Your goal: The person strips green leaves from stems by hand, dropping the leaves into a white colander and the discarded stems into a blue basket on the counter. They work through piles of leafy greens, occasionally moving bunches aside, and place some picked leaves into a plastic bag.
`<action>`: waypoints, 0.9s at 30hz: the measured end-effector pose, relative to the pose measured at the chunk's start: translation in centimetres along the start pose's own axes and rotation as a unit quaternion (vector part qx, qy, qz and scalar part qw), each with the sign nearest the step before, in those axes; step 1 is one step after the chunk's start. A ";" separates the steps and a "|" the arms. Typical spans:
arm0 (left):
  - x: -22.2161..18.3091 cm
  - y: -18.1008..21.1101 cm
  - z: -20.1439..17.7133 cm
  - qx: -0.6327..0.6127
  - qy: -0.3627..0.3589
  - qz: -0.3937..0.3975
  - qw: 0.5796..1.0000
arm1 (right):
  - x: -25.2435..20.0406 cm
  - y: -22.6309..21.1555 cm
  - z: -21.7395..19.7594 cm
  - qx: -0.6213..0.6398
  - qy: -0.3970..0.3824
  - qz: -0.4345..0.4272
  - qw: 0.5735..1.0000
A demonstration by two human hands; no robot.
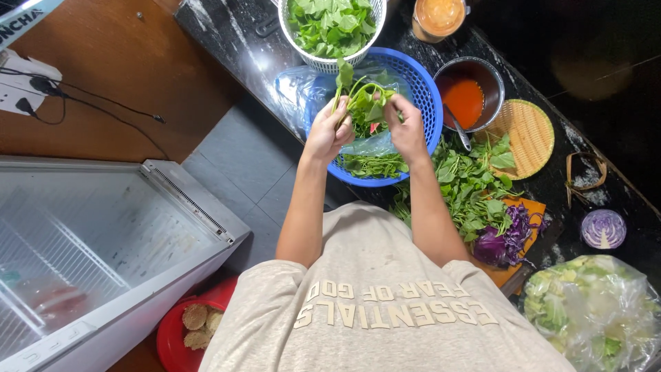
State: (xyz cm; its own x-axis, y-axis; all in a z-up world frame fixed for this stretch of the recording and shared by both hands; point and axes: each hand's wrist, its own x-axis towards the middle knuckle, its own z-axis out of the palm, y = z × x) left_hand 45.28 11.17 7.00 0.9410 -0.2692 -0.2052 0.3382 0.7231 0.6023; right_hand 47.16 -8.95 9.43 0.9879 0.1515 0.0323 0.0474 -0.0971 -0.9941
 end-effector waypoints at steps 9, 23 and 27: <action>0.0 -0.3 0.9 -0.124 -0.056 -0.009 0.991 | -0.4 0.4 0.6 -0.032 -0.074 0.015 0.997; -0.3 -1.1 0.8 -0.055 0.048 0.050 0.996 | -0.4 2.9 1.8 -0.215 -0.032 -0.108 0.970; -0.6 -0.7 0.4 -0.041 0.073 0.053 0.995 | -0.6 1.7 1.7 -0.157 -0.060 -0.094 0.981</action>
State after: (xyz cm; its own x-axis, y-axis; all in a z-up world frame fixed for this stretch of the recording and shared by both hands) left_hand 44.47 10.55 7.00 0.9615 -0.0965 -0.2574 0.2303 0.7938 0.5629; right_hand 46.35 -7.50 7.57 0.9338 0.3093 0.1801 0.2884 -0.3524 -0.8903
